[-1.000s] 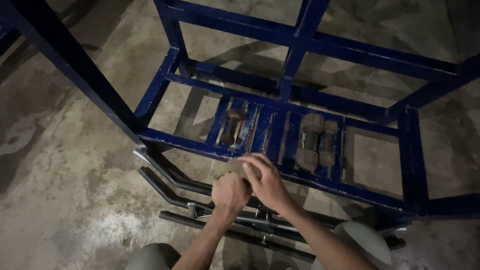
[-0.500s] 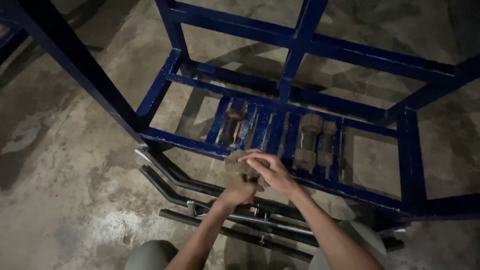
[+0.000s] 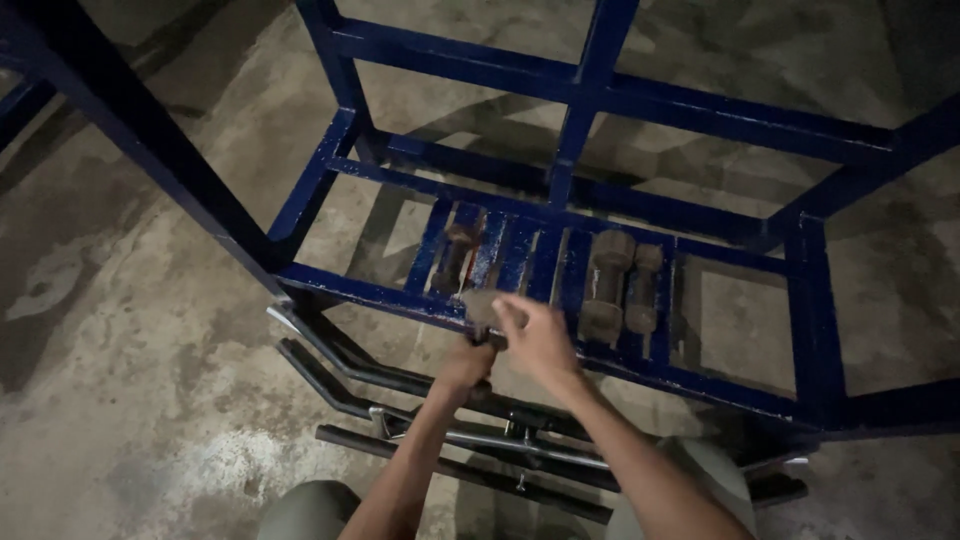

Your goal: Clean the metal weight storage rack and dumbbells using a rag.

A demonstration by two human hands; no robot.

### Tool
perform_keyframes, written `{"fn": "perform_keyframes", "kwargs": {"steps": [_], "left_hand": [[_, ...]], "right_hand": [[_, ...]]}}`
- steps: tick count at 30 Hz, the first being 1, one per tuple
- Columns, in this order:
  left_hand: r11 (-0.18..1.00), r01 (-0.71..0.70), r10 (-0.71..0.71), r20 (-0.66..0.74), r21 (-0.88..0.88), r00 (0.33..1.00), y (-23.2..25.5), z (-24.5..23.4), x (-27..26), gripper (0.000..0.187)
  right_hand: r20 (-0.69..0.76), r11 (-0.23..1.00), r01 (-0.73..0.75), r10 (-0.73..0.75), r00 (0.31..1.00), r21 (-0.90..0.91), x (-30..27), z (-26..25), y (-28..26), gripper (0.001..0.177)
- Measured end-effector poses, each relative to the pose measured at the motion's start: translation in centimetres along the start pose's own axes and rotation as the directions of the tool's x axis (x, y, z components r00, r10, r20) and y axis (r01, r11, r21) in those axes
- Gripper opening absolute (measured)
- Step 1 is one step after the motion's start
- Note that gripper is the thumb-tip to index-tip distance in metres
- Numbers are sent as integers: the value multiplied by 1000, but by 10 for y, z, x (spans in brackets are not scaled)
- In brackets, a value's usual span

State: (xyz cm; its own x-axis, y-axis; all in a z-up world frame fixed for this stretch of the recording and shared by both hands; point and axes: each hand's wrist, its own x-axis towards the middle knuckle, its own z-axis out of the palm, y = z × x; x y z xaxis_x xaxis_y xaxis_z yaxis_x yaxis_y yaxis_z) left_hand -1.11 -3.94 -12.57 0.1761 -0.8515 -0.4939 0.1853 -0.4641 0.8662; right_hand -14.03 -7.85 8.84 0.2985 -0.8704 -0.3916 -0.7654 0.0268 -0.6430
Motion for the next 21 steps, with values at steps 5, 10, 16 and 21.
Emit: {"fn": "perform_keyframes", "kwargs": {"steps": [5,10,16,21], "left_hand": [[995,-97,96,-95,-1,991,6,-1,34,17],[940,-283,312,-151,189,938,13,4,81,27],[610,-132,508,-257,781,822,113,32,62,34],[528,49,367,-280,848,887,86,15,121,47]], "right_hand": [[-369,897,404,-320,873,178,29,-17,42,57],[-313,935,240,-153,937,261,11,-42,28,57],[-290,923,258,-174,941,284,3,-47,35,51],[-345,925,297,-206,916,236,7,-51,48,47]]}}
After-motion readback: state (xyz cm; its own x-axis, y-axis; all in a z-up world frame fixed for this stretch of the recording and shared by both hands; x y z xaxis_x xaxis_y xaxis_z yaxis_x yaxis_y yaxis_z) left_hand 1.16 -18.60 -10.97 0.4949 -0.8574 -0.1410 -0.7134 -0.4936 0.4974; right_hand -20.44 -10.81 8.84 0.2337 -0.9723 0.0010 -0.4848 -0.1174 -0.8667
